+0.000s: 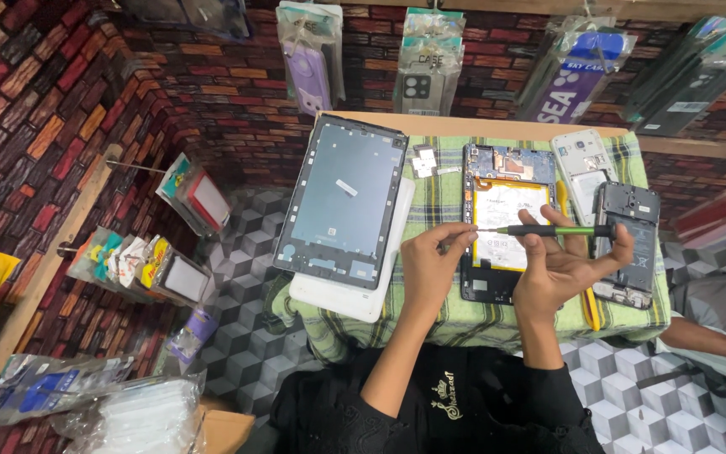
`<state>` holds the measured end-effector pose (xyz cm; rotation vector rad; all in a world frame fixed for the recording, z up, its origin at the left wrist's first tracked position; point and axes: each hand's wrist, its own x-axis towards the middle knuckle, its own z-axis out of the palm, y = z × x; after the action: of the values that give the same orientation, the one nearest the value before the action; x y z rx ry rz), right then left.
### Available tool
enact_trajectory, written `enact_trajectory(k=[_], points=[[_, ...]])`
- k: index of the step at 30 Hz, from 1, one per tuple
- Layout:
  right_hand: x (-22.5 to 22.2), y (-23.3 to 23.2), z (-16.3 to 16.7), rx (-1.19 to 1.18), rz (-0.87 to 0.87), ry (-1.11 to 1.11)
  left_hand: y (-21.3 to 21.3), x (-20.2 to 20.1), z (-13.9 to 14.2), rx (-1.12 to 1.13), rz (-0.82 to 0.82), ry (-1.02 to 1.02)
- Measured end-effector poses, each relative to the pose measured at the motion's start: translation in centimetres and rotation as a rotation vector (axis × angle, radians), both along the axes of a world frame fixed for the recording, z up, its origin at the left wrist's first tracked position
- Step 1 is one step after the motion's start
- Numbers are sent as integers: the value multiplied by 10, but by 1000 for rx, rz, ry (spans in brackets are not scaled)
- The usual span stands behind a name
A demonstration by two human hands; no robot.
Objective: The person uses a screwdriver to remove screws from a disassembled tablet on a workbench. They carefully unscrew multiple fasteners around the internal frame and battery area while handling the device with both hands.
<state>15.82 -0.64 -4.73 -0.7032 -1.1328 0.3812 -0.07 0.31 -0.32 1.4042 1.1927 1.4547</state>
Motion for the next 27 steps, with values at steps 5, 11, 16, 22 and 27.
enact_trajectory(k=[5,11,16,22,27], points=[[-2,-1,2,-11,-2,-21,0,0,-2,-10,-11,24],[-3,0,3,-5,-29,4,4,0,-3,-10,-40,42],[-2,3,6,7,-41,13,4,0,-5,-14,-25,66],[41,35,33,78,-177,-72,7,3,-10,25,-19,69],[68,70,41,92,-152,-167,7,6,-17,77,-10,114]])
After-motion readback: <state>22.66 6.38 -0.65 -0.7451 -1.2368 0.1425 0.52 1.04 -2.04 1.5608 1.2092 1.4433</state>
